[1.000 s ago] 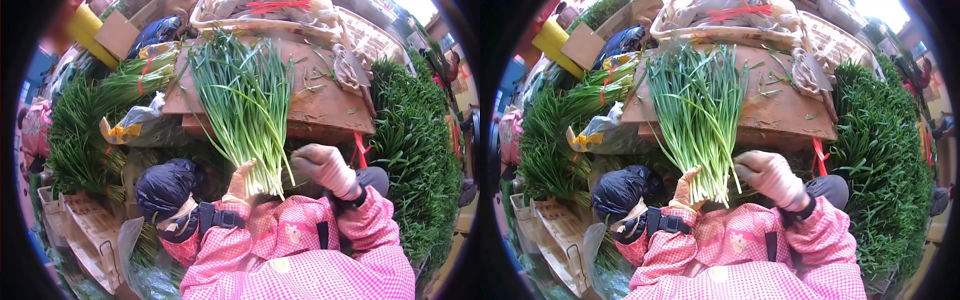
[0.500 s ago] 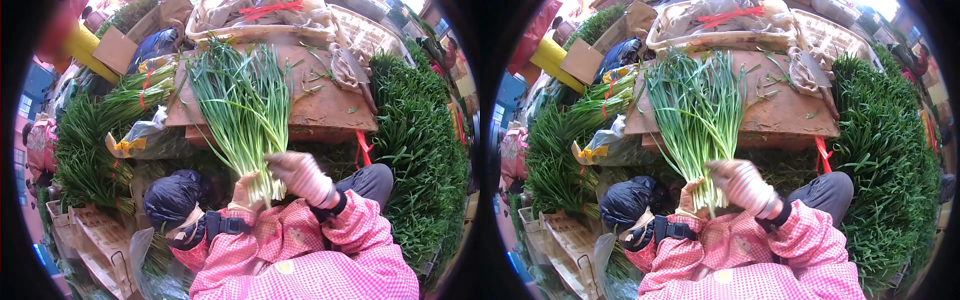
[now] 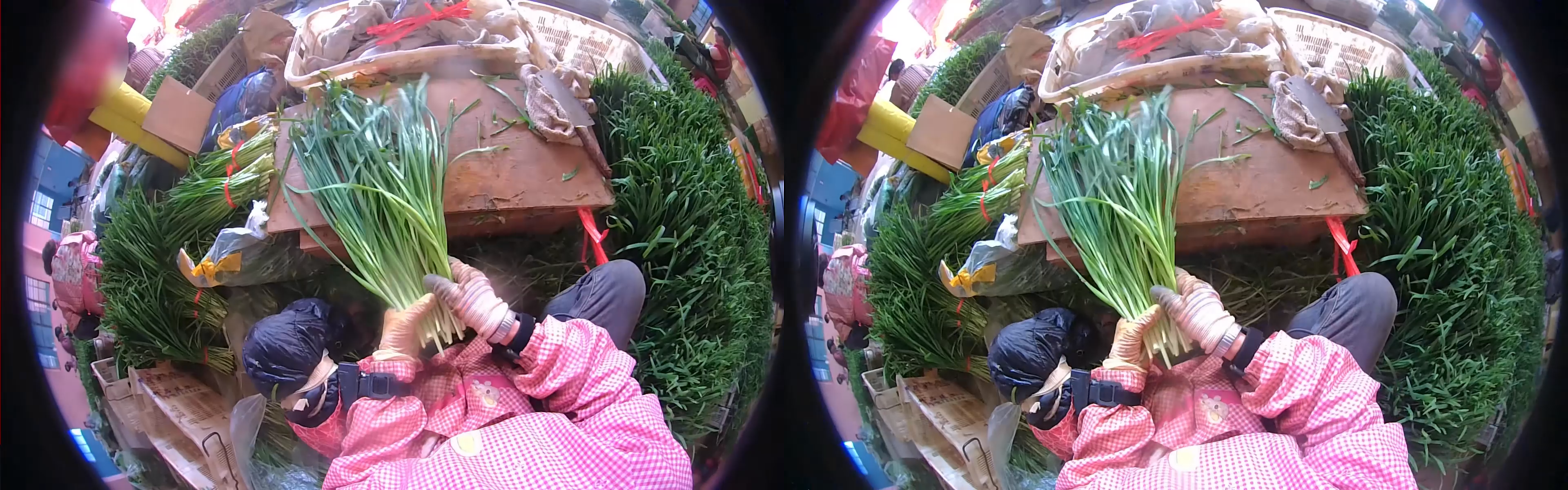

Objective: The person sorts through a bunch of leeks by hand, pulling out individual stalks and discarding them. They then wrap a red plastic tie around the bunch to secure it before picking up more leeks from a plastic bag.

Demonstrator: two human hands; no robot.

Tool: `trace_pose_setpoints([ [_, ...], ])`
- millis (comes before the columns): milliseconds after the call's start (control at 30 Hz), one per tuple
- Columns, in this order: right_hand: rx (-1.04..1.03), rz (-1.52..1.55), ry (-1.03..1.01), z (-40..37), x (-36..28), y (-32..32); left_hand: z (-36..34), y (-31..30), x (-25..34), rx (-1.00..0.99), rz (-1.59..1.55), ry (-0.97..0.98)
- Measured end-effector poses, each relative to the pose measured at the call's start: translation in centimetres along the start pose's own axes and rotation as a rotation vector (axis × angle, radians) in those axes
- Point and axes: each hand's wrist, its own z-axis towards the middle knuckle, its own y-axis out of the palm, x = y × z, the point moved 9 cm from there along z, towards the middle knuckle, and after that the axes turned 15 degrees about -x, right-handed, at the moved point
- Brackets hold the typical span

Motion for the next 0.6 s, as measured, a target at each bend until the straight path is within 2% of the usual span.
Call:
trace_pose_setpoints([
  [67, 0.035, 0.05, 0.015, 0.2, 0.6, -0.7, 0.1, -0.6, -0.1, 0.096, 0.075, -0.007],
  [200, 0.106, 0.383, 0.052, -0.1, 1.2, -1.1, 0.6, -0.4, -0.6, 0.091, -0.079, -0.015],
  [300, 0.224, 0.312, -0.157, -1.6, -1.7, -1.3, 0.3, 1.8, 1.0, 0.07, 0.098, 0.099],
  [333, 0.236, 0.363, -0.207, -2.0, -2.8, -0.9, -0.1, 3.0, 1.7, 0.06, 0.143, 0.129],
  [433, 0.258, 0.667, -0.225, -1.0, 0.9, -1.7, 0.2, 1.9, 1.4, 0.158, 0.213, 0.213],
  [467, 0.347, 0.625, -0.193, -1.2, 1.5, -1.9, 0.6, 1.4, 1.2, 0.186, 0.221, 0.202],
  [567, 0.378, 0.66, -0.203, -1.6, 2.2, -1.7, 0.5, 1.4, 0.7, 0.122, 0.075, 0.189],
  [600, 0.358, 0.687, -0.205, -1.6, 2.2, -1.6, 0.7, 0.6, -0.1, 0.149, 0.051, 0.094],
])
